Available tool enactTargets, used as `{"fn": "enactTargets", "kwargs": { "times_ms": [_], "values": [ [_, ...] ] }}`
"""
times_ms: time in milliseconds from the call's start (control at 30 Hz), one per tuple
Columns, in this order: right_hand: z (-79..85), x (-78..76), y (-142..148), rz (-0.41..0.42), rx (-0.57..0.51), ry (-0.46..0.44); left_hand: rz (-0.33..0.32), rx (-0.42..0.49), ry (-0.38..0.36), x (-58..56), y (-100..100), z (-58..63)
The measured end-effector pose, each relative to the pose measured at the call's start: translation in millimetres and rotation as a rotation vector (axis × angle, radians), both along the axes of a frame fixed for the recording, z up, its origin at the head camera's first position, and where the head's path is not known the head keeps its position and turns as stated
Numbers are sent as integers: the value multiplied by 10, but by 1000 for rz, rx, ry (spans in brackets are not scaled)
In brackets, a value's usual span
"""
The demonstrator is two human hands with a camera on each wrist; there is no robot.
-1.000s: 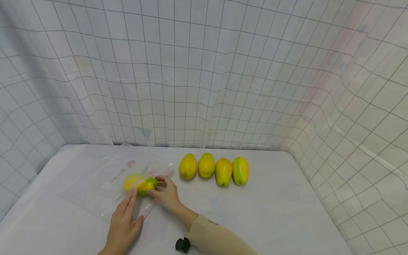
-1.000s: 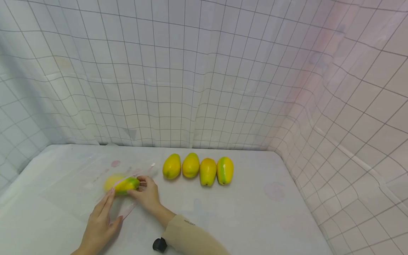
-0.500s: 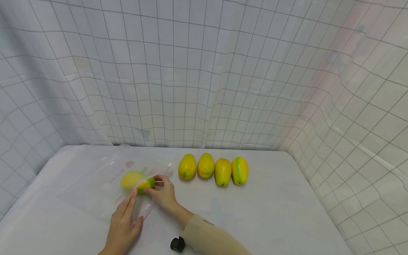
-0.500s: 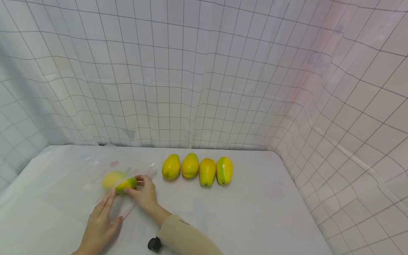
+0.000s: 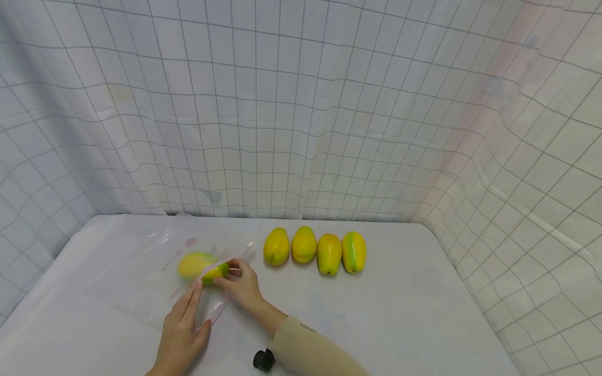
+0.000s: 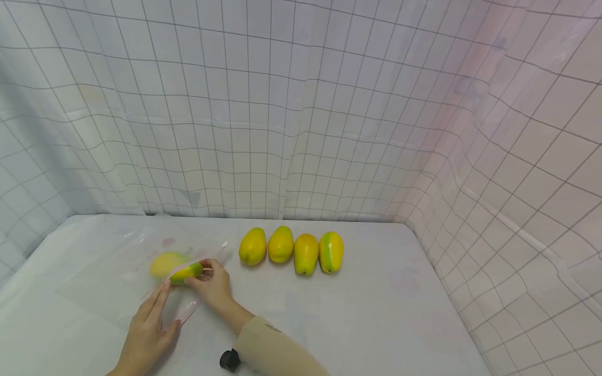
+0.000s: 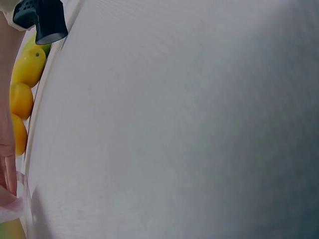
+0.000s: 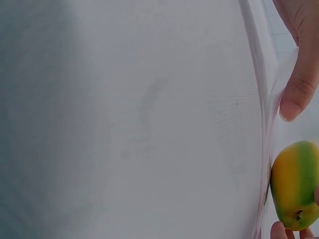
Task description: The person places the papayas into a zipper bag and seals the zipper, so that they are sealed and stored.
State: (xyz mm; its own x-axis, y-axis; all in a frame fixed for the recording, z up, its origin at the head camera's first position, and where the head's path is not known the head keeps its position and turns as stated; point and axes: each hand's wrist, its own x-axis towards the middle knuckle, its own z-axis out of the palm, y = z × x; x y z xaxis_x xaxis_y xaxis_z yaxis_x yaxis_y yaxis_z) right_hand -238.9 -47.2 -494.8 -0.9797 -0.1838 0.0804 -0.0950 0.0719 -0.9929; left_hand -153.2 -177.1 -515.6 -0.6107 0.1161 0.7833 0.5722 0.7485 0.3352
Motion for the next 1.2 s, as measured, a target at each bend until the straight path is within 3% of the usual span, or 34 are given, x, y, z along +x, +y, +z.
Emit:
{"fn": "enactTargets", "kwargs": {
  "times_ms": [267,467,800,1000,1200],
  "values": [
    [70,40,142,47,25,14,2,-1,-66,11,-19,-14],
    [193,60,287,26,-55,26,11,6,-52,11,-17,-17],
    [410,3,727,-115,-162,88,19,13,-47,16,-18,-16],
    [654,55,1044,-195,-142,171,13,15,-47,12,-23,-26],
    [680,37,1354,-298,-137,240,4,17,-37,12,-12,-18]
  ]
}}
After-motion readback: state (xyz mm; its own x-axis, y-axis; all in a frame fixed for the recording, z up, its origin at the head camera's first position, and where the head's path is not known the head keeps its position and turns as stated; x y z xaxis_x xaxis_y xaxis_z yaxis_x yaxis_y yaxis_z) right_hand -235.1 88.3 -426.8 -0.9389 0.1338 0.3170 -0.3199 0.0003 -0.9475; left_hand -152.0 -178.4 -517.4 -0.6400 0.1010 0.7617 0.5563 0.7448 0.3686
